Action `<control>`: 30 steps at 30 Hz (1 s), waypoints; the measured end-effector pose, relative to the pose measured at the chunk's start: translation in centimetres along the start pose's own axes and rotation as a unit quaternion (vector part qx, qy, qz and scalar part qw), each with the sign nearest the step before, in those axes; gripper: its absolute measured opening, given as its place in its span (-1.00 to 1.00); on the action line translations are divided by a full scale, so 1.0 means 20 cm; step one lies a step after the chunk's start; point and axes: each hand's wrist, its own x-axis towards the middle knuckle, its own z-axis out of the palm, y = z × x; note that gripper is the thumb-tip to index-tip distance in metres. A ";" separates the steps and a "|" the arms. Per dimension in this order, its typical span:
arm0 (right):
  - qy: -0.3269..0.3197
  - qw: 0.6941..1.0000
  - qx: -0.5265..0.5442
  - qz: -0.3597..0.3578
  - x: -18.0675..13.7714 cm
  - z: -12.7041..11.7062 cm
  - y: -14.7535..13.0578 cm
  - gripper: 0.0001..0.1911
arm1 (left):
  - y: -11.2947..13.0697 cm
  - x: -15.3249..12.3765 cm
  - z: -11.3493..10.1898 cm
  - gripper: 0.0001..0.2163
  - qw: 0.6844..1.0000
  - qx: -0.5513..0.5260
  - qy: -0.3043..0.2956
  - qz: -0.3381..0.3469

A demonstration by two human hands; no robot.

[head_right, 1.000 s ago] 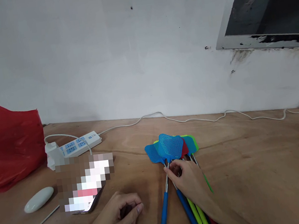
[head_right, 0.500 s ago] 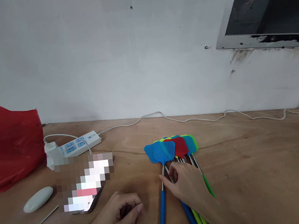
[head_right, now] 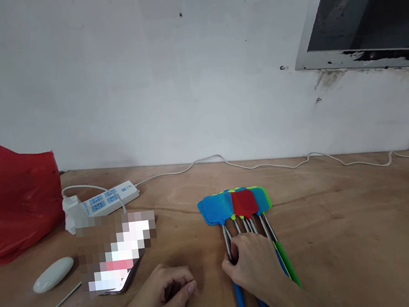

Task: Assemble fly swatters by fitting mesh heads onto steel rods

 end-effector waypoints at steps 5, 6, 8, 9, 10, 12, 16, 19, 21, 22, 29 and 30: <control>0.001 1.000 -0.014 -0.005 0.01 0.01 0.04 -0.86 | -0.01 0.00 0.00 -0.73 1.000 -0.006 0.003 0.001; -0.003 1.000 -0.017 -0.005 0.01 0.01 0.04 -0.85 | -0.01 0.00 0.00 -0.73 1.000 -0.006 0.002 0.002; -0.009 1.000 -0.025 -0.001 0.01 0.02 0.04 -0.84 | -0.01 -0.01 0.00 -0.74 1.000 -0.007 0.000 0.003; -0.011 1.000 -0.027 0.002 0.01 0.02 0.04 -0.84 | 0.00 -0.01 0.00 -0.74 1.000 -0.006 0.000 0.002; -0.011 1.000 -0.027 0.003 0.01 0.02 0.04 -0.83 | 0.00 -0.01 0.00 -0.74 1.000 -0.004 0.000 0.001; -0.009 1.000 -0.021 0.001 0.01 0.03 0.04 -0.82 | 0.00 -0.01 0.00 -0.74 1.000 0.001 0.000 -0.002; 0.015 0.999 0.020 -0.028 0.01 0.02 0.04 -0.79 | 0.01 -0.01 0.00 -0.72 1.000 0.008 -0.004 -0.009; 0.070 0.990 0.109 -0.049 0.02 0.01 0.05 -0.74 | 0.00 -0.02 0.00 -0.71 1.000 0.017 -0.005 -0.011; 0.113 0.977 0.180 -0.035 0.03 0.01 0.05 -0.65 | 0.00 -0.02 0.00 -0.70 1.000 0.016 -0.003 -0.012; 0.133 0.967 0.217 -0.022 0.04 0.01 0.06 -0.60 | 0.00 -0.02 0.00 -0.70 1.000 0.012 -0.004 -0.013; 0.210 0.902 0.374 -0.044 -0.04 -0.04 0.06 -0.50 | 0.01 -0.03 -0.01 -0.66 0.999 0.004 0.021 -0.025; 0.204 0.902 0.373 -0.071 -0.05 -0.06 0.05 -0.50 | 0.00 -0.03 -0.01 -0.65 0.999 0.008 0.035 -0.024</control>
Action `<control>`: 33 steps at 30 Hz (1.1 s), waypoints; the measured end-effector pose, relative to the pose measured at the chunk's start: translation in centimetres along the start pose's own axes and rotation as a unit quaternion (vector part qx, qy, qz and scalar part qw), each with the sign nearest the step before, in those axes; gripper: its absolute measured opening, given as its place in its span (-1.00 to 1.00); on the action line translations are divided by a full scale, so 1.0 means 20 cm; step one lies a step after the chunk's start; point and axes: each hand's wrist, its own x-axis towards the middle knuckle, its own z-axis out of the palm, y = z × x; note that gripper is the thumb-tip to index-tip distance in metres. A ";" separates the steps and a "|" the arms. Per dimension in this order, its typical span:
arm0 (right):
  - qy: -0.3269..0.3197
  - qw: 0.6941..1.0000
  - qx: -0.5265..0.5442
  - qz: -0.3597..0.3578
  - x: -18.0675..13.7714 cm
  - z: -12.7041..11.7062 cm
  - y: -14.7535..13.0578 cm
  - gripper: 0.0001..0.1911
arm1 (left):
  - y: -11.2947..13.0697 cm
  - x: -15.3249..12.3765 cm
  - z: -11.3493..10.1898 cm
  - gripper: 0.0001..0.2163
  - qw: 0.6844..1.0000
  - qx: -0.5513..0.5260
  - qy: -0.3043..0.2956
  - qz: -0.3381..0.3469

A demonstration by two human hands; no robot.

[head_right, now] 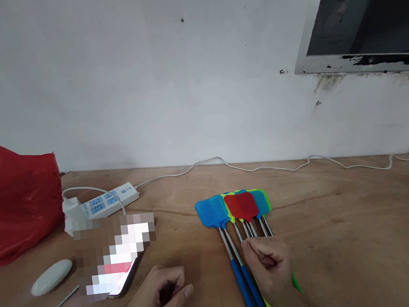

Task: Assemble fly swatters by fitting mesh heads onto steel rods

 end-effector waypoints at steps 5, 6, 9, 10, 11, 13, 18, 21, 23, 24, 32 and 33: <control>-0.107 0.989 -0.068 -0.075 0.03 0.01 -0.03 -0.51 | -0.07 0.01 0.03 -0.56 0.997 -0.017 0.070 0.011; -0.112 0.986 -0.096 -0.075 0.04 0.02 -0.02 -0.52 | -0.09 0.02 0.04 -0.53 0.996 -0.039 0.074 0.013; -0.118 0.974 -0.188 -0.053 0.06 0.03 0.02 -0.55 | -0.10 0.03 0.03 -0.44 0.990 -0.128 0.051 0.012; -0.120 0.966 -0.225 -0.038 0.06 0.03 0.04 -0.56 | -0.09 0.04 0.03 -0.42 0.988 -0.147 0.045 0.011; -0.120 0.957 -0.264 -0.023 0.07 0.02 0.06 -0.58 | -0.09 0.04 0.02 -0.40 0.986 -0.158 0.044 0.009; -0.113 0.931 -0.348 0.001 0.09 0.00 0.09 -0.69 | -0.09 0.04 0.01 -0.38 0.985 -0.167 0.044 0.009; -0.122 0.837 -0.534 -0.001 0.13 -0.06 0.14 -0.93 | -0.09 0.03 0.02 -0.35 0.984 -0.174 0.039 0.019; -0.136 0.801 -0.582 0.014 0.14 -0.08 0.16 -0.89 | -0.09 0.04 0.02 -0.35 0.985 -0.167 0.041 0.019; -0.148 0.795 -0.587 0.039 0.14 -0.08 0.17 -0.90 | -0.09 0.04 0.02 -0.35 0.986 -0.163 0.037 0.020; -0.152 0.795 -0.585 0.047 0.14 -0.08 0.17 -0.90 | -0.08 0.04 0.02 -0.35 0.986 -0.161 0.033 0.022; -0.169 0.810 -0.559 0.061 0.14 -0.07 0.13 -0.88 | -0.09 0.03 0.04 -0.41 0.990 -0.130 0.023 0.043; -0.171 0.813 -0.552 0.067 0.14 -0.07 0.13 -0.86 | -0.09 0.03 0.04 -0.41 0.991 -0.124 0.026 0.044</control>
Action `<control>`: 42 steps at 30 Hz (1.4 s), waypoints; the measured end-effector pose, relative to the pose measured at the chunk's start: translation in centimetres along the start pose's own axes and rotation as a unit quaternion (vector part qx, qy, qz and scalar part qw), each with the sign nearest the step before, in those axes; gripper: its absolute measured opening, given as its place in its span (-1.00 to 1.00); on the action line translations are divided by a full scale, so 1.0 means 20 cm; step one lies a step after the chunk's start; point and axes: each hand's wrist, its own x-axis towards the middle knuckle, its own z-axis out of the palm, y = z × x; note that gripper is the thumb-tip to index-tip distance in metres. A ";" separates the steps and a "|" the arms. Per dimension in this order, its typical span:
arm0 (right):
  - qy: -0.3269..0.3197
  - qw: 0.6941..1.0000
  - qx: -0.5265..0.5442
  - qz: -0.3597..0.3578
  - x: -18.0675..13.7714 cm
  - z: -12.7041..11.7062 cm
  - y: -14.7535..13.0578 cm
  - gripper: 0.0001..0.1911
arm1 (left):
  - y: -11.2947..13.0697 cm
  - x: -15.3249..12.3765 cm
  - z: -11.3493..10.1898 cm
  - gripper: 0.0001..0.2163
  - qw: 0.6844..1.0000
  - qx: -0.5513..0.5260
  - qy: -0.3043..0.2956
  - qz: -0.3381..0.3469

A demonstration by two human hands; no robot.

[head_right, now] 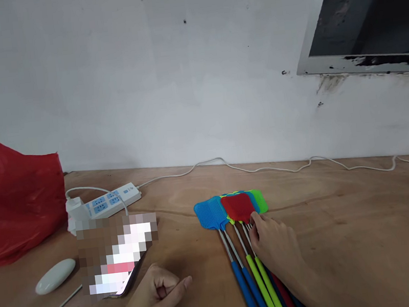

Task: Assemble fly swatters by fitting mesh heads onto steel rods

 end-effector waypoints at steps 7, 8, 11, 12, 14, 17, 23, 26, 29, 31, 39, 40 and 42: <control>-0.008 1.000 0.013 0.027 0.04 0.01 0.07 -0.83 | 0.00 0.00 0.00 -0.43 1.000 0.010 -0.005 -0.004; -0.014 0.999 0.004 0.038 0.04 0.02 0.08 -0.84 | 0.00 0.00 0.00 -0.43 1.000 0.008 -0.007 -0.003; -0.045 0.997 0.004 0.055 0.05 0.05 0.13 -0.77 | -0.01 0.00 0.00 -0.43 1.000 0.008 -0.011 -0.001; -0.054 0.997 0.010 0.053 0.05 0.07 0.14 -0.75 | -0.01 0.00 0.00 -0.43 1.000 0.011 -0.011 0.000; -0.063 0.997 0.022 0.046 0.06 0.10 0.17 -0.77 | -0.01 0.00 0.00 -0.44 1.000 0.018 -0.010 0.003; -0.068 0.996 0.041 0.040 0.08 0.13 0.19 -0.79 | 0.00 0.00 0.00 -0.44 1.000 0.029 -0.006 0.002; -0.068 0.994 0.067 0.048 0.13 0.19 0.22 -0.81 | 0.01 0.00 0.00 -0.46 0.999 0.040 -0.001 0.003; -0.052 0.994 0.066 0.065 0.14 0.20 0.24 -0.89 | 0.00 0.00 0.00 -0.46 0.999 0.032 -0.009 0.004; -0.034 0.994 0.066 0.081 0.15 0.19 0.26 -0.91 | 0.01 0.00 0.00 -0.47 0.999 0.029 -0.011 0.008; -0.019 0.992 0.081 0.090 0.15 0.15 0.26 -0.86 | 0.01 0.00 0.00 -0.47 1.000 0.027 -0.010 0.008; 0.011 0.868 0.481 0.123 0.13 -0.01 0.17 -0.64 | 0.02 0.00 -0.01 -0.48 1.000 0.023 -0.009 0.006; 0.001 0.839 0.530 0.121 0.12 -0.02 0.16 -0.60 | 0.02 0.00 -0.01 -0.48 1.000 0.022 -0.013 0.005; -0.018 0.780 0.614 0.119 0.11 -0.05 0.12 -0.54 | 0.01 0.00 -0.01 -0.48 1.000 0.022 -0.015 0.007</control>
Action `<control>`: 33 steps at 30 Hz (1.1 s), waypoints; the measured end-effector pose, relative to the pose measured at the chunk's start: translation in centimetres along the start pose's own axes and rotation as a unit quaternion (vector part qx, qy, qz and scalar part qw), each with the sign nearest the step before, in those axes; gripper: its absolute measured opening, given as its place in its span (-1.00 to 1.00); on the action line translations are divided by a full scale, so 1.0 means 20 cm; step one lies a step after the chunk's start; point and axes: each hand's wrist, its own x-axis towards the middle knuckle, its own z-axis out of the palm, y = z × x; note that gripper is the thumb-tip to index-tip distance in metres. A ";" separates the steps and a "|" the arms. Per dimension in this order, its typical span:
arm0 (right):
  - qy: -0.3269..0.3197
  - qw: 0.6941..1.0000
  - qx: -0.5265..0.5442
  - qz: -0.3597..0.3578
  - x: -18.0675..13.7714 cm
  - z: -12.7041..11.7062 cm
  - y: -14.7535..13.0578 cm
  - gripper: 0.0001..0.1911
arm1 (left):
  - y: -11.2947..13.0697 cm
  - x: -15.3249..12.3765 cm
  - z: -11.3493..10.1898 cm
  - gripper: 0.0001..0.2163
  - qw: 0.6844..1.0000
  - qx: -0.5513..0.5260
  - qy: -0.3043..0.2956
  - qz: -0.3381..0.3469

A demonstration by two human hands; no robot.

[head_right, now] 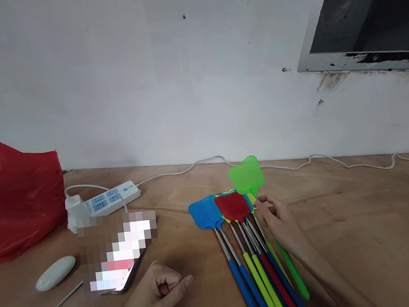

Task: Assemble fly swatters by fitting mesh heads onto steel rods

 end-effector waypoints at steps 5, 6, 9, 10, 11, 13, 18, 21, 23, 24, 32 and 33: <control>-0.075 0.985 0.128 0.087 -0.08 0.11 -0.06 -0.55 | 0.00 0.00 0.00 -0.48 1.000 0.010 0.016 0.002; -0.089 0.982 0.143 0.089 -0.11 0.13 -0.06 -0.58 | 0.00 0.01 0.01 -0.48 1.000 0.010 0.016 0.002; -0.139 0.973 0.158 0.091 -0.16 0.18 -0.06 -0.61 | 0.00 0.01 0.00 -0.49 1.000 0.005 0.017 0.000; -0.152 0.972 0.151 0.093 -0.16 0.19 -0.05 -0.60 | 0.01 0.01 0.00 -0.49 1.000 0.003 0.016 -0.001; -0.164 0.972 0.143 0.093 -0.17 0.20 -0.04 -0.58 | 0.01 0.00 0.00 -0.49 1.000 0.000 0.012 -0.001; -0.184 0.971 0.126 0.089 -0.17 0.21 -0.02 -0.55 | 0.00 0.00 0.00 -0.48 1.000 -0.004 0.011 -0.004; -0.237 0.962 0.106 0.078 -0.16 0.22 -0.02 -0.49 | -0.01 0.00 -0.01 -0.50 0.999 -0.006 0.034 -0.013; -0.266 0.955 0.105 0.080 -0.18 0.22 -0.03 -0.47 | -0.01 0.01 -0.02 -0.53 0.998 -0.002 0.062 -0.014; -0.282 0.950 0.104 0.088 -0.19 0.22 -0.04 -0.47 | -0.01 0.01 -0.03 -0.55 0.996 0.005 0.082 -0.019; -0.290 0.947 0.103 0.093 -0.20 0.22 -0.05 -0.47 | 0.00 0.01 -0.03 -0.56 0.996 0.006 0.091 -0.023; -0.332 0.933 0.090 0.108 -0.23 0.24 -0.07 -0.47 | 0.03 0.02 -0.06 -0.65 0.989 -0.043 0.138 -0.043; -0.335 0.932 0.087 0.108 -0.23 0.24 -0.07 -0.47 | 0.02 0.02 -0.06 -0.65 0.988 -0.047 0.141 -0.045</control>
